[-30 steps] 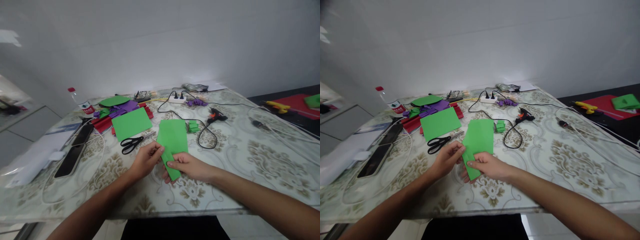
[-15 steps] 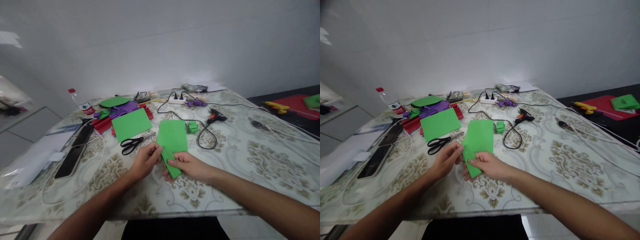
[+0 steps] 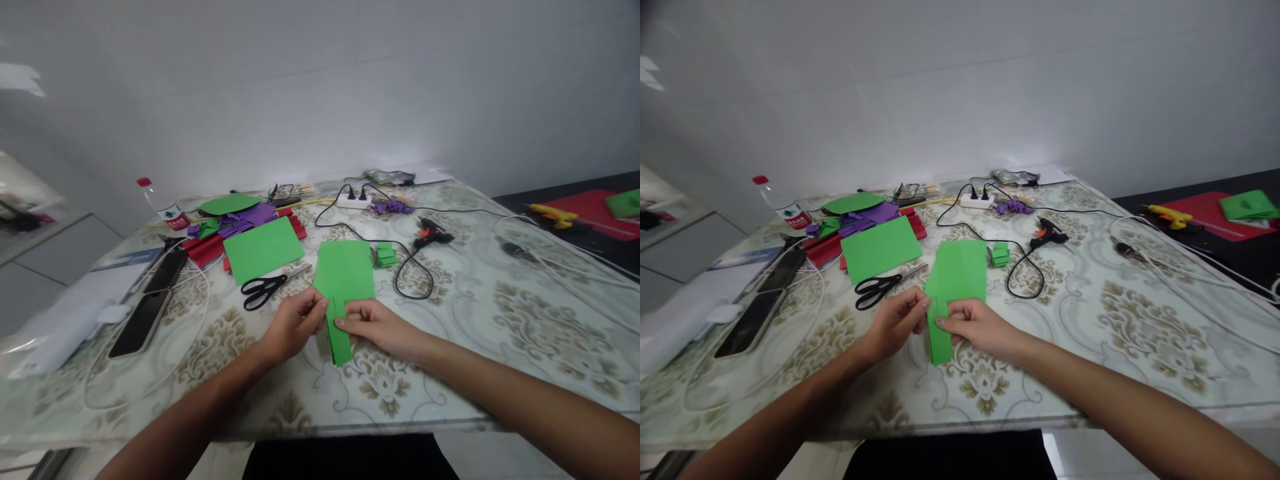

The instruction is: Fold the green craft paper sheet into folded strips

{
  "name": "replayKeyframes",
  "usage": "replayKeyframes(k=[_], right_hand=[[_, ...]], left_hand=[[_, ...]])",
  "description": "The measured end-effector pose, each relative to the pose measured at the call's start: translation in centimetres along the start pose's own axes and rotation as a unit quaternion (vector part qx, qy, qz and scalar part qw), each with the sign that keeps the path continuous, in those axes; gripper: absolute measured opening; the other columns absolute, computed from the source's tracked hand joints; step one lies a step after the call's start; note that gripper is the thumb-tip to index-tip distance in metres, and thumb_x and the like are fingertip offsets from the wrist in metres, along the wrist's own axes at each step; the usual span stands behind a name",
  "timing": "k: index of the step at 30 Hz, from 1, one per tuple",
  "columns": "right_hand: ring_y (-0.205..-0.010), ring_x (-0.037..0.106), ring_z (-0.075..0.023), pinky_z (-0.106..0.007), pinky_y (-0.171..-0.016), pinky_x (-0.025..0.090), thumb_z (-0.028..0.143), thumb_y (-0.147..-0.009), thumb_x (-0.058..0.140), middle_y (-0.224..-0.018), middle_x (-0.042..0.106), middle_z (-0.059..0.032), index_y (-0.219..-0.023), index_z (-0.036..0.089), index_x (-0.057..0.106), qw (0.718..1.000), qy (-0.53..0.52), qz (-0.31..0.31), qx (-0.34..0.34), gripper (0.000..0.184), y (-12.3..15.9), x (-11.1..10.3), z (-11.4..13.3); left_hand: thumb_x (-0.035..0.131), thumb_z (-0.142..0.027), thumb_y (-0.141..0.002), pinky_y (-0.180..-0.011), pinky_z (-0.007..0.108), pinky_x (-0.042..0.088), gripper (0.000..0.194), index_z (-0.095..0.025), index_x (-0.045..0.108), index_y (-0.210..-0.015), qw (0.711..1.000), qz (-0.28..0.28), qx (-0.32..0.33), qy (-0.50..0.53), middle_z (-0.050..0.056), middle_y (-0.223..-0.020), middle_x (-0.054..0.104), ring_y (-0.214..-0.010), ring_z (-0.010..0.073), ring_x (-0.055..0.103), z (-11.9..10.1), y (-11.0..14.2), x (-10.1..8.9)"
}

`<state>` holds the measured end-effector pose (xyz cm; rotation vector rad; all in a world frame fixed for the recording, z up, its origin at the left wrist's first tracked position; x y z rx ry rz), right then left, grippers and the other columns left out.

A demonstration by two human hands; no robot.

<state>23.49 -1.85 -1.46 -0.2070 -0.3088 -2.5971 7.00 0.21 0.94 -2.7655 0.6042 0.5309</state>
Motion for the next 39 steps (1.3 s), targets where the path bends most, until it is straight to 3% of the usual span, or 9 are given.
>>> replayKeyframes(k=[3,7,13,22,30,39], right_hand=[[-0.057,0.054,-0.0102,-0.024,-0.06,0.044,0.048,-0.076,0.082,-0.061,0.056,0.0056,-0.087,0.016,0.064,0.998,-0.016,-0.049,-0.025,0.038,0.0,-0.3,0.5],[-0.06,0.058,-0.0111,-0.026,-0.063,0.047,0.037,-0.076,0.082,-0.074,0.062,0.0045,-0.115,0.02,0.061,0.994,-0.026,-0.074,-0.078,0.048,0.3,-0.4,1.4],[-0.056,0.053,-0.009,-0.025,-0.058,0.045,0.032,-0.076,0.081,-0.065,0.053,0.0072,-0.111,0.016,0.068,0.991,0.011,-0.074,-0.107,0.042,0.4,-0.4,1.4],[-0.062,0.063,-0.0115,-0.027,-0.062,0.058,0.038,-0.072,0.085,-0.073,0.061,0.0035,-0.105,0.016,0.069,0.988,-0.018,-0.122,-0.096,0.043,0.0,-1.0,0.9],[-0.065,0.063,-0.0108,-0.027,-0.062,0.061,0.037,-0.072,0.085,-0.079,0.059,0.0037,-0.108,0.019,0.068,0.978,-0.028,-0.17,-0.118,0.044,0.4,-1.3,1.5],[-0.07,0.063,-0.0142,-0.03,-0.063,0.062,0.043,-0.076,0.078,-0.082,0.064,0.0002,-0.102,0.02,0.073,0.976,-0.016,-0.177,-0.128,0.035,0.5,-1.2,2.1]], left_hand=[[0.049,-0.039,-0.1,-0.053,0.022,0.038,0.032,-0.019,0.053,-0.076,1.0,0.015,0.001,-0.018,-0.003,-0.056,0.055,-0.051,0.0105,0.05,0.1,0.0,0.2],[0.05,-0.039,-0.1,-0.053,0.021,0.037,0.032,-0.019,0.052,-0.075,0.999,0.036,-0.001,-0.024,-0.004,-0.056,0.055,-0.051,0.0103,0.049,0.0,-0.1,0.3],[0.048,-0.043,-0.1,-0.054,0.022,0.039,0.035,-0.018,0.055,-0.077,0.999,0.036,0.0,-0.006,-0.003,-0.058,0.055,-0.053,0.0109,0.051,-0.1,0.0,0.3],[0.05,-0.04,-0.1,-0.055,0.022,0.04,0.028,-0.018,0.057,-0.085,0.999,0.044,-0.001,-0.004,-0.003,-0.062,0.055,-0.056,0.0114,0.052,-0.3,0.0,0.3],[0.055,-0.037,-0.096,-0.056,0.022,0.034,0.029,-0.017,0.055,-0.076,0.996,0.044,0.02,-0.072,-0.004,-0.063,0.05,-0.058,0.0106,0.045,-0.5,0.0,0.3],[0.05,-0.037,-0.099,-0.057,0.024,0.033,0.03,-0.017,0.055,-0.077,0.993,0.052,0.011,-0.102,-0.004,-0.063,0.049,-0.059,0.0109,0.044,0.0,0.0,0.3]])
Point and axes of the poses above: each hand's wrist, its own y-axis away from the middle knuckle, its own x-axis out of the palm, z = x × y, the point moved 4 cm from there along -y, towards the middle knuckle
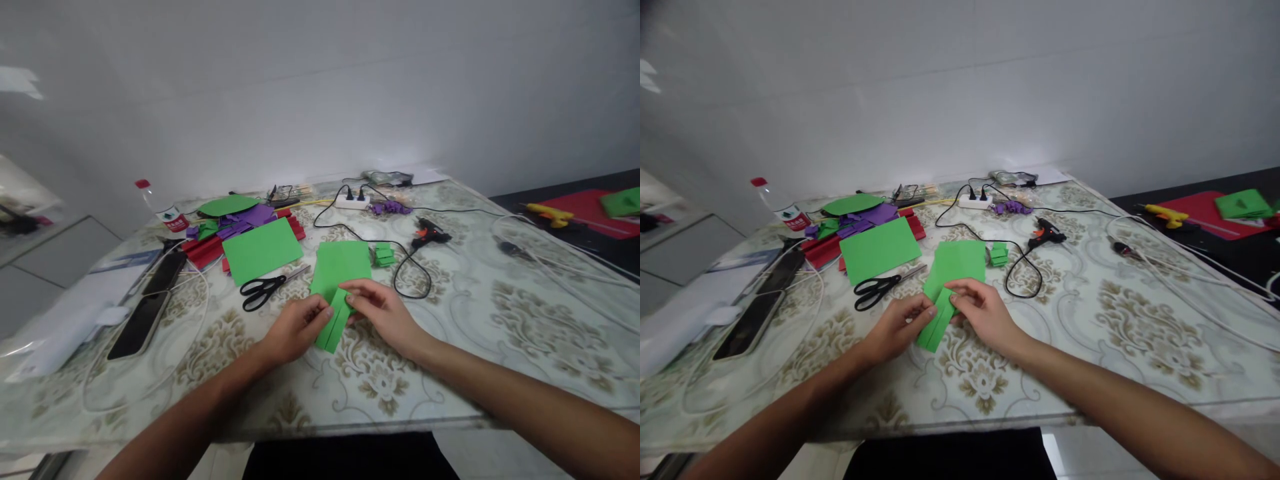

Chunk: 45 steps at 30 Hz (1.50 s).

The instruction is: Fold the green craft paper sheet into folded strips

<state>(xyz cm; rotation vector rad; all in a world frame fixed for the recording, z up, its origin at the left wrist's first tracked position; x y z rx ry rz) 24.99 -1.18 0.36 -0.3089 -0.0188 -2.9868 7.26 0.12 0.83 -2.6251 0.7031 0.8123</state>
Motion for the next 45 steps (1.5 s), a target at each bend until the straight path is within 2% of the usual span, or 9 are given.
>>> replayKeyframes(k=[14,23,28,34,45], right_hand=[[-0.069,0.063,-0.0142,-0.026,-0.06,0.056,0.045,-0.071,0.083,-0.076,0.07,-0.0013,-0.092,0.018,0.073,0.999,0.022,-0.023,-0.007,0.036,-0.5,-0.5,-0.1],[-0.064,0.057,-0.0128,-0.028,-0.062,0.052,0.05,-0.072,0.082,-0.07,0.064,0.0001,-0.082,0.017,0.075,0.999,0.017,0.014,0.046,0.035,-0.5,-0.2,-0.6],[-0.07,0.056,-0.0135,-0.026,-0.062,0.048,0.047,-0.071,0.083,-0.073,0.064,-0.0011,-0.078,0.017,0.076,0.997,-0.024,0.014,0.074,0.032,-0.3,-0.1,-0.6],[-0.067,0.054,-0.0122,-0.025,-0.06,0.045,0.047,-0.069,0.086,-0.072,0.063,-0.0008,-0.078,0.015,0.075,0.994,-0.049,0.015,0.096,0.034,-0.4,-0.1,-1.0],[-0.066,0.051,-0.0112,-0.024,-0.058,0.043,0.048,-0.067,0.088,-0.07,0.058,0.0017,-0.072,0.017,0.069,0.992,-0.073,0.017,0.097,0.037,-0.3,0.0,-0.7]], left_hand=[[0.048,-0.035,-0.099,-0.058,0.024,0.034,0.028,-0.017,0.058,-0.08,0.998,0.011,0.008,-0.058,-0.004,-0.063,0.051,-0.058,0.0111,0.048,-0.5,0.0,0.1],[0.05,-0.028,-0.097,-0.059,0.023,0.034,0.022,-0.017,0.057,-0.079,0.997,0.018,0.04,-0.063,-0.005,-0.064,0.051,-0.059,0.0101,0.048,-1.0,0.1,0.0],[0.05,-0.028,-0.098,-0.059,0.023,0.035,0.021,-0.017,0.057,-0.08,0.995,0.021,0.057,-0.075,-0.004,-0.065,0.052,-0.059,0.0106,0.048,-1.1,0.2,0.0],[0.05,-0.027,-0.097,-0.059,0.023,0.035,0.021,-0.018,0.057,-0.08,0.995,0.012,0.063,-0.082,-0.004,-0.065,0.052,-0.059,0.0106,0.048,-1.1,0.3,0.0],[0.049,-0.029,-0.098,-0.059,0.025,0.035,0.024,-0.017,0.055,-0.078,0.993,0.0,0.071,-0.098,-0.003,-0.064,0.051,-0.059,0.0116,0.047,-1.1,0.4,-0.1]])
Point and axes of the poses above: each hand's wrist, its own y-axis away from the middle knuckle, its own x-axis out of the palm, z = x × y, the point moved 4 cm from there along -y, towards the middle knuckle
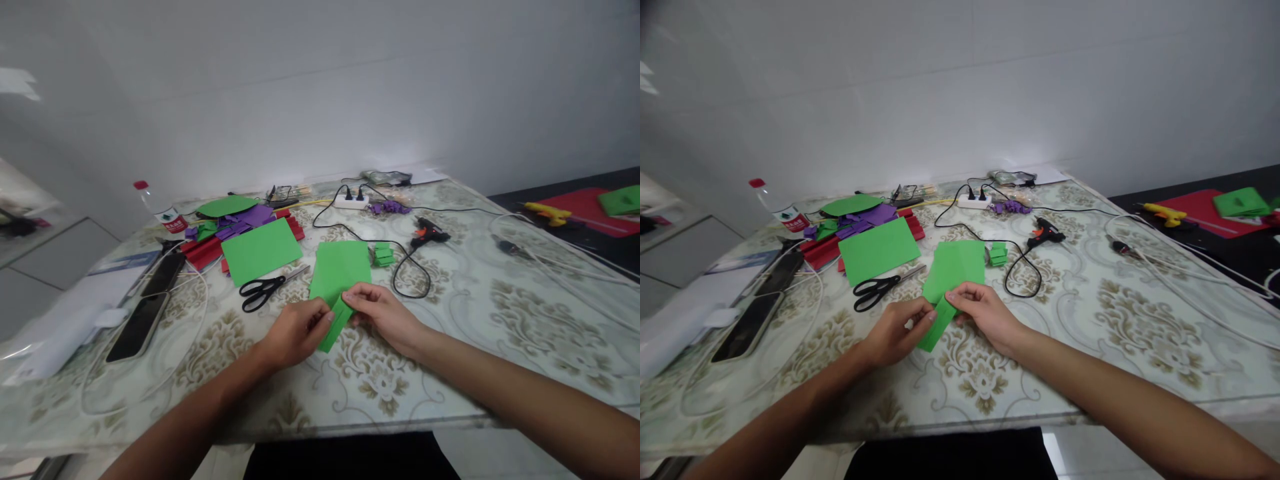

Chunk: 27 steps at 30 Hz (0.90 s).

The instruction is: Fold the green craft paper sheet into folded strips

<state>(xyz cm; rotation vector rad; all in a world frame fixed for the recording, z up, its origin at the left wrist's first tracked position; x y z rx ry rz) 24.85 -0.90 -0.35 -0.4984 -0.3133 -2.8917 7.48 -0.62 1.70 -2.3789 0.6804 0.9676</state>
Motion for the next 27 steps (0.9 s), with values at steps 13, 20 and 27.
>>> replayKeyframes(k=[13,20,27], right_hand=[[-0.056,0.042,-0.0082,-0.022,-0.05,0.031,0.047,-0.067,0.089,-0.063,0.054,0.0023,-0.066,0.015,0.065,0.999,-0.039,0.011,0.023,0.04,-0.18,-0.02,-0.03],[-0.05,0.041,-0.0069,-0.023,-0.047,0.025,0.044,-0.066,0.09,-0.058,0.056,0.0031,-0.076,0.015,0.07,0.999,-0.034,0.006,0.034,0.037,-0.36,-0.19,-0.24],[-0.053,0.05,-0.0081,-0.022,-0.051,0.035,0.044,-0.065,0.09,-0.059,0.062,0.0018,-0.075,0.016,0.072,0.999,-0.015,0.011,0.037,0.036,-0.12,-0.11,-0.31]], left_hand=[[0.043,-0.031,-0.102,-0.062,0.025,0.036,0.022,-0.019,0.052,-0.087,1.0,-0.005,-0.01,-0.001,-0.003,-0.068,0.053,-0.061,0.0124,0.05,0.09,0.04,0.01],[0.04,-0.032,-0.103,-0.059,0.025,0.035,0.02,-0.019,0.053,-0.096,0.999,-0.017,-0.047,0.021,-0.004,-0.068,0.054,-0.059,0.0123,0.048,0.64,-0.2,0.12],[0.061,-0.042,-0.094,-0.06,0.024,0.041,0.023,-0.019,0.06,-0.095,0.997,0.018,-0.057,0.058,-0.002,-0.069,0.067,-0.062,0.014,0.059,0.57,-0.25,0.35]])
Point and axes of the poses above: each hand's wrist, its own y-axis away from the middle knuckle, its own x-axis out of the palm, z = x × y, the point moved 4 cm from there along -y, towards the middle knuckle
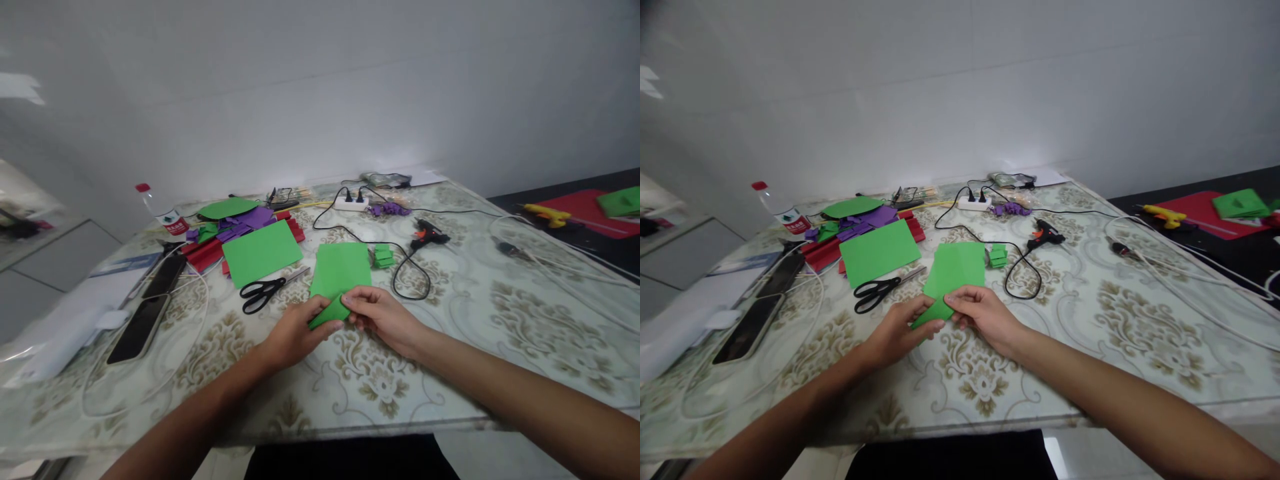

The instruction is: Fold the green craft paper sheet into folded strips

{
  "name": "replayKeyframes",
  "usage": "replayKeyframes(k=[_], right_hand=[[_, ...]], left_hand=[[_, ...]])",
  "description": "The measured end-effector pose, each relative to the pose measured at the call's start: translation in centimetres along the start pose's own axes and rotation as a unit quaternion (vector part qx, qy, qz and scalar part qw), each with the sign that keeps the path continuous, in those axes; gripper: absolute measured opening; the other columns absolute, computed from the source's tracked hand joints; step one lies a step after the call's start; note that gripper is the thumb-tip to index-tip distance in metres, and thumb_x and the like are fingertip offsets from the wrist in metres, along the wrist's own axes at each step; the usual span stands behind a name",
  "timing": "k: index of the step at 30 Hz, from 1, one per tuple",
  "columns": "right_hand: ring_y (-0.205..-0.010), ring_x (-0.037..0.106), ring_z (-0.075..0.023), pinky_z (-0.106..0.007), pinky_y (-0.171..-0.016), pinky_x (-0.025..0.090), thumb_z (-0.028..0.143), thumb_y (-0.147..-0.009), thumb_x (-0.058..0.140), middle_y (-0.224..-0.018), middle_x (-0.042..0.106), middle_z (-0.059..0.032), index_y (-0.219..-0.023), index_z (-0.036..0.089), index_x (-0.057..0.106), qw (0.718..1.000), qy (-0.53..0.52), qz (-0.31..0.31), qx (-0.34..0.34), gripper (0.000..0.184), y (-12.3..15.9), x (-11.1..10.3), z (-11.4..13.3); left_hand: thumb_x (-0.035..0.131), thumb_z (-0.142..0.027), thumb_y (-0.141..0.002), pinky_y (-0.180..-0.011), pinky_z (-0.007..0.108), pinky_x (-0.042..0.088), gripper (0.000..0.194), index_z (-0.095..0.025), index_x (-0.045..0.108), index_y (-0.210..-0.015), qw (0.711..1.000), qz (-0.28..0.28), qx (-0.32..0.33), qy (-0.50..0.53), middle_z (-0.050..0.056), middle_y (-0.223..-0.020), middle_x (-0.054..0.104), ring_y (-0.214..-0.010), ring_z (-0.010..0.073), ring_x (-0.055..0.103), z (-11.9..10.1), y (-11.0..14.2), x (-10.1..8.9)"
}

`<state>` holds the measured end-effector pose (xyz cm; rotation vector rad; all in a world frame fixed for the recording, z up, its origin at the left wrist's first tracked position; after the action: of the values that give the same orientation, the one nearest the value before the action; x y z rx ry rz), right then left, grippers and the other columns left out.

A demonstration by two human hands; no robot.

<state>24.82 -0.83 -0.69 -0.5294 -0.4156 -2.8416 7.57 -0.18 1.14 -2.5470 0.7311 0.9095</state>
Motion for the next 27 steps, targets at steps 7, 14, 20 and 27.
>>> replayKeyframes(k=[7,14,20,27], right_hand=[[-0.053,0.049,-0.0077,-0.022,-0.051,0.034,0.045,-0.065,0.09,-0.059,0.061,0.0022,-0.073,0.015,0.072,1.0,-0.004,0.02,0.009,0.036,0.07,0.17,0.01],[-0.053,0.045,-0.0073,-0.023,-0.05,0.029,0.045,-0.065,0.09,-0.059,0.056,0.0039,-0.072,0.015,0.07,1.0,0.0,0.016,0.011,0.037,-0.08,0.04,-0.23],[-0.054,0.045,-0.0081,-0.023,-0.051,0.03,0.046,-0.066,0.089,-0.06,0.057,0.0037,-0.074,0.016,0.071,1.0,0.008,0.008,0.009,0.037,-0.15,-0.13,-0.36],[-0.053,0.043,-0.008,-0.024,-0.052,0.028,0.046,-0.066,0.089,-0.058,0.056,0.0039,-0.073,0.015,0.07,1.0,0.0,0.0,0.002,0.037,-0.21,-0.14,-0.2]], left_hand=[[0.063,-0.043,-0.093,-0.063,0.023,0.05,0.031,-0.016,0.07,-0.08,0.994,0.043,-0.05,0.087,0.001,-0.068,0.073,-0.063,0.0147,0.068,0.59,0.03,0.41],[0.064,-0.044,-0.093,-0.059,0.022,0.047,0.032,-0.015,0.076,-0.084,0.988,0.071,-0.063,0.121,0.003,-0.068,0.072,-0.06,0.0134,0.063,0.62,0.03,0.54],[0.068,-0.045,-0.09,-0.055,0.021,0.038,0.034,-0.015,0.073,-0.077,0.993,0.082,-0.023,0.086,0.0,-0.064,0.067,-0.058,0.0116,0.054,0.47,0.11,0.6],[0.068,-0.042,-0.09,-0.056,0.022,0.034,0.034,-0.014,0.069,-0.07,0.992,0.095,-0.003,0.081,-0.002,-0.06,0.059,-0.058,0.0109,0.049,0.06,0.18,0.56]])
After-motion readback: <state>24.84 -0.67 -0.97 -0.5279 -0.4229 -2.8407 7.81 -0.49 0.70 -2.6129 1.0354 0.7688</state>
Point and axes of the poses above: each hand's wrist, its own y-axis away from the middle knuckle, its own x-axis out of the palm, z = x × y, the point moved 4 cm from there along -y, towards the middle knuckle
